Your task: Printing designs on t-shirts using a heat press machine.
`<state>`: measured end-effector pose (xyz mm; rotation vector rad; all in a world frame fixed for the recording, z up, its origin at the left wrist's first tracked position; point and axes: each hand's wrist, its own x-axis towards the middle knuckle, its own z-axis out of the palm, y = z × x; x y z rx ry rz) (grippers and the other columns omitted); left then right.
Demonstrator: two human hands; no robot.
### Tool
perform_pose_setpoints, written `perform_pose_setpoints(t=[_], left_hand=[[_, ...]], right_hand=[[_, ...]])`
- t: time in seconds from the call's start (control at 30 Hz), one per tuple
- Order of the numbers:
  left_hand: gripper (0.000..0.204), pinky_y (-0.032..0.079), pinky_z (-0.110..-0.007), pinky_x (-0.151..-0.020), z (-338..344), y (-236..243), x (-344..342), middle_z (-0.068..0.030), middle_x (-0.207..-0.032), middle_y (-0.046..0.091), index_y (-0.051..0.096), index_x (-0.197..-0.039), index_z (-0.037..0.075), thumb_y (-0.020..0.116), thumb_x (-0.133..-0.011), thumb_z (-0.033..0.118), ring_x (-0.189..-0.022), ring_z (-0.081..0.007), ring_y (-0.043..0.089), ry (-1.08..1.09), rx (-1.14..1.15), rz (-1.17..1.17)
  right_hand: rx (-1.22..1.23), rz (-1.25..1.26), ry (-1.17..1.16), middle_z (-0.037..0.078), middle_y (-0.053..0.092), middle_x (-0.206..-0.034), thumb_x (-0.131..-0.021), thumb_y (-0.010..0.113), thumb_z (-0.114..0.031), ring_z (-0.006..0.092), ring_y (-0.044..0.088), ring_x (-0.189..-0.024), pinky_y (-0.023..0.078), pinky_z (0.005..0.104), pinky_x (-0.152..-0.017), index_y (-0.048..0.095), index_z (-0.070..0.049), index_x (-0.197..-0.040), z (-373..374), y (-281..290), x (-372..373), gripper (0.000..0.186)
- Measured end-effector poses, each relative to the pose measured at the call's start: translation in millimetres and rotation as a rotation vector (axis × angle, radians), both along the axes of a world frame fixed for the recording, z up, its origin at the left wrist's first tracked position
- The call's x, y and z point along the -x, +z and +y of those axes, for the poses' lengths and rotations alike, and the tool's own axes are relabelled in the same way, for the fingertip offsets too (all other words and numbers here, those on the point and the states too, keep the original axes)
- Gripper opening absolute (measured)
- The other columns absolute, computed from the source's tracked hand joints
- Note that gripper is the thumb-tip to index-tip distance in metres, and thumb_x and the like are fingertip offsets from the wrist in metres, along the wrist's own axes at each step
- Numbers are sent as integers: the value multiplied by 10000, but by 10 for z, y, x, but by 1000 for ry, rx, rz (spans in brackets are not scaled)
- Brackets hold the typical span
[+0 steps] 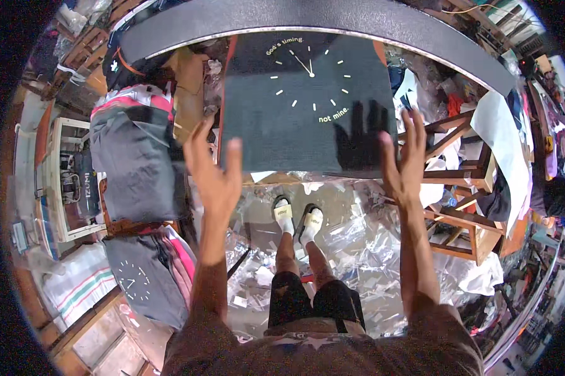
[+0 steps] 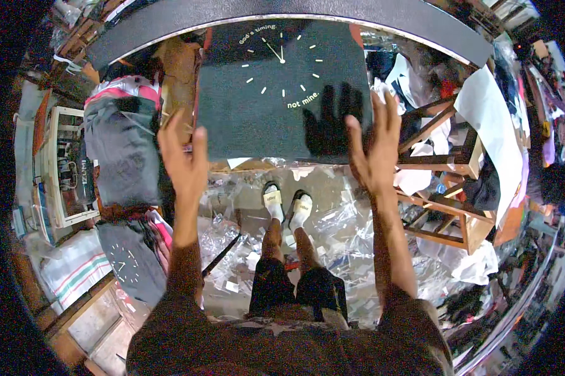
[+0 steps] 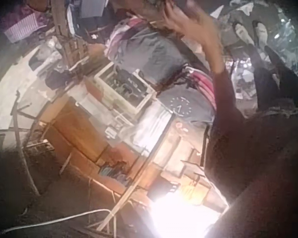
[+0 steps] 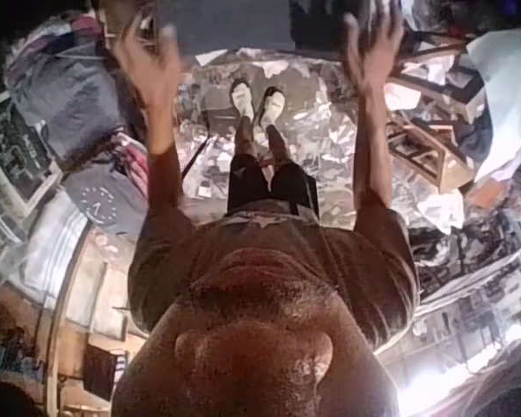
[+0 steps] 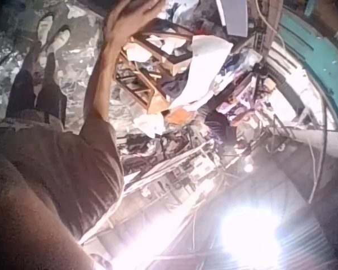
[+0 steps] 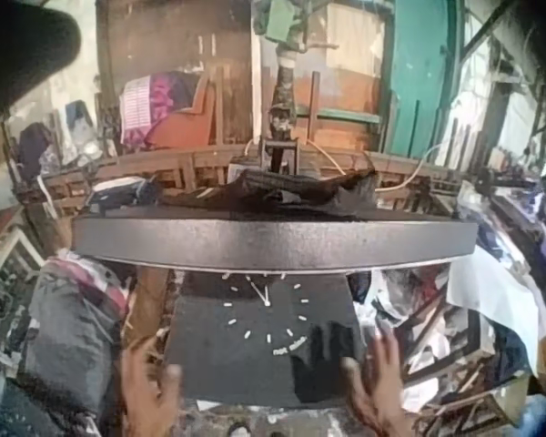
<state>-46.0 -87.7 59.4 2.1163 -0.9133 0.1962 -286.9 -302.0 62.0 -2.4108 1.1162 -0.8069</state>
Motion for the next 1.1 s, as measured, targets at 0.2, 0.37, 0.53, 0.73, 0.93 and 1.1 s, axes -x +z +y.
perform_pose_setpoints(t=[0.2,0.37,0.53,0.73,0.93,1.1], left_hand=[[695,149,-490,-1179,-423,-135,-154,-252,-1526,285,353,-1464,17,568,-925,401,-1433,-388,244,-239,-416,-334],[703,94,-520,-1181,-339,-154,-117,-234,-1543,271,342,-1472,18,558,-927,406,-1452,-372,206,-233,-461,-282],[600,133,-499,-1180,208,131,209,-200,-1528,319,407,-1431,27,556,-947,349,-1448,-358,224,-238,-363,-81],[452,337,-459,-1080,928,-292,772,-234,-1355,502,519,-1301,1,624,-900,183,-1257,-400,467,-182,-139,124],[399,353,-519,-1052,1424,-702,1183,-235,-1232,560,568,-1198,16,652,-886,250,-1196,-417,496,-71,-175,257],[372,425,-487,-968,1663,-878,1107,-217,-1159,589,545,-1165,-7,649,-895,226,-1092,-407,556,-74,-128,180]], right_hand=[[108,503,170,138,199,-1597,-994,364,-517,337,140,-1482,57,573,-1168,278,-122,-1526,-238,-262,-334,669],[-91,236,253,212,202,-1576,-988,454,-420,385,154,-1468,61,552,-1177,270,-91,-1520,-94,-39,-82,653],[84,187,115,212,255,-1553,-848,718,-297,394,261,-1432,206,533,-1160,352,-97,-1478,-86,873,634,756],[195,682,-556,189,279,-1554,-802,673,-565,377,197,-1458,147,636,-1134,340,-96,-1481,-1086,802,1514,890],[210,686,-439,170,539,-1341,-911,568,-436,347,451,-1312,178,646,-1121,532,-123,-1317,-1267,741,1604,514],[-35,433,-419,198,701,-911,-930,554,-361,416,670,-852,539,476,-748,715,-110,-998,-857,1150,752,306]])
